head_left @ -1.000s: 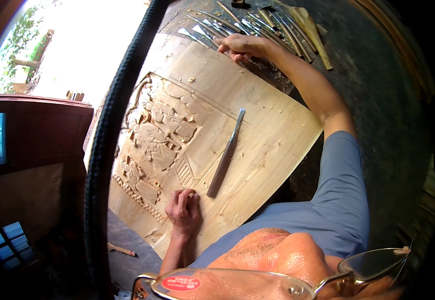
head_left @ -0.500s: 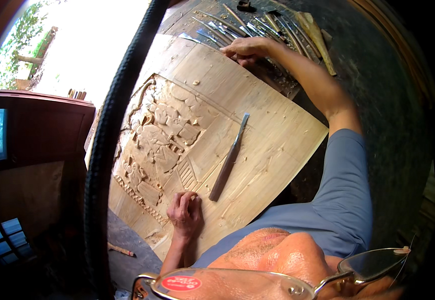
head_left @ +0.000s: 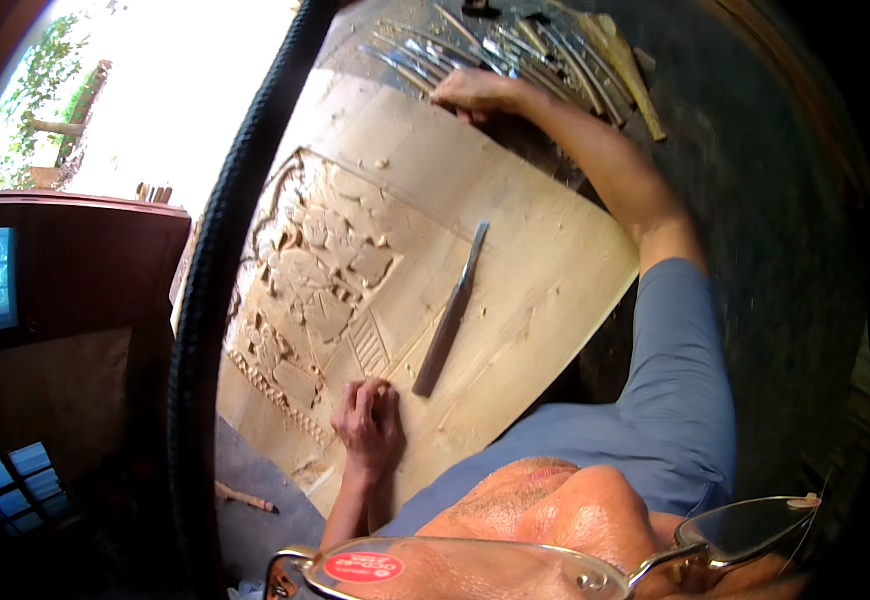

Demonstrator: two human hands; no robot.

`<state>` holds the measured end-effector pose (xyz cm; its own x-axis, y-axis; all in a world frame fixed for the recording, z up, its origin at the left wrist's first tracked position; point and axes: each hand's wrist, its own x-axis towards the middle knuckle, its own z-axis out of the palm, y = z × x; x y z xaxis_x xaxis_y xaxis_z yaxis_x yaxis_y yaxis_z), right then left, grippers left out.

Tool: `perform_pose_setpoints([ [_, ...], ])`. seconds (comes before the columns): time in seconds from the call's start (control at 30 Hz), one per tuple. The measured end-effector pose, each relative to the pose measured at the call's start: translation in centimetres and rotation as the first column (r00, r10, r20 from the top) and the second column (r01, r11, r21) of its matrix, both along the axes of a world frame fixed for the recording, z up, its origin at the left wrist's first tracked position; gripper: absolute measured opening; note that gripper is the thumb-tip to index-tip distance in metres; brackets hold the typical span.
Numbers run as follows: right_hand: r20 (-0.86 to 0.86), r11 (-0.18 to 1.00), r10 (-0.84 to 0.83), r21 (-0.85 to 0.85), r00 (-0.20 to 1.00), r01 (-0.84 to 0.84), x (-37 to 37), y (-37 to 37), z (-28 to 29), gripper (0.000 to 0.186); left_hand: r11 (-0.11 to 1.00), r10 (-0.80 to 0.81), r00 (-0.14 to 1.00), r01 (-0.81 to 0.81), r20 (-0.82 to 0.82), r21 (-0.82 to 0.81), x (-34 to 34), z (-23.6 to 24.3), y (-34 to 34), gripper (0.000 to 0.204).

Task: The person carves a wooden board to create a relief scene. They use a chisel by hand to define shapes and later tap the chisel with a wooden mallet to remove larger pieces of wood. They select different chisels from a set on the workbench to work on various details of the figures.

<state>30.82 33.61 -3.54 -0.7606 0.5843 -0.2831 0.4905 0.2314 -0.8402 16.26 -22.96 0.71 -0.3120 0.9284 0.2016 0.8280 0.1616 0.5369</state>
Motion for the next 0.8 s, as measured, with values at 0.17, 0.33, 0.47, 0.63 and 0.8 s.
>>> perform_pose_setpoints([
  [0.17, -0.166, 0.988, -0.139, -0.091, 0.976, 0.125, 1.5, -1.6, 3.9, 0.025, 0.999, 0.013, 1.0, -0.013, 0.02, -0.03, -0.4, 0.3, 0.0, 0.028],
  [0.33, -0.356, 0.751, -0.592, 0.083, 0.723, 0.656, 11.9, 1.5, 4.5, 0.022, 1.0, -0.002, 1.0, 0.002, 0.004, -0.02, -0.2, 0.5, 0.1, 0.028],
  [0.47, -0.474, 0.619, -0.557, 0.311, 0.682, 0.721, 29.7, 6.8, 1.2, 0.026, 0.998, -0.058, 0.998, 0.058, 0.018, 0.005, -0.1, -0.3, 0.6, 0.029],
  [0.63, -0.202, 0.654, -0.625, 0.391, 0.754, 0.648, 26.6, 0.1, -0.1, 0.023, 0.999, -0.026, 0.999, 0.025, -0.037, -0.026, -0.8, 0.0, -0.3, 0.029],
  [0.8, 0.008, 0.599, -0.672, 0.594, 0.74, 0.537, 24.4, -4.0, -1.1, 0.029, 0.999, -0.031, 0.999, 0.03, -0.023, -0.034, -0.5, 0.1, 0.0, 0.029],
])
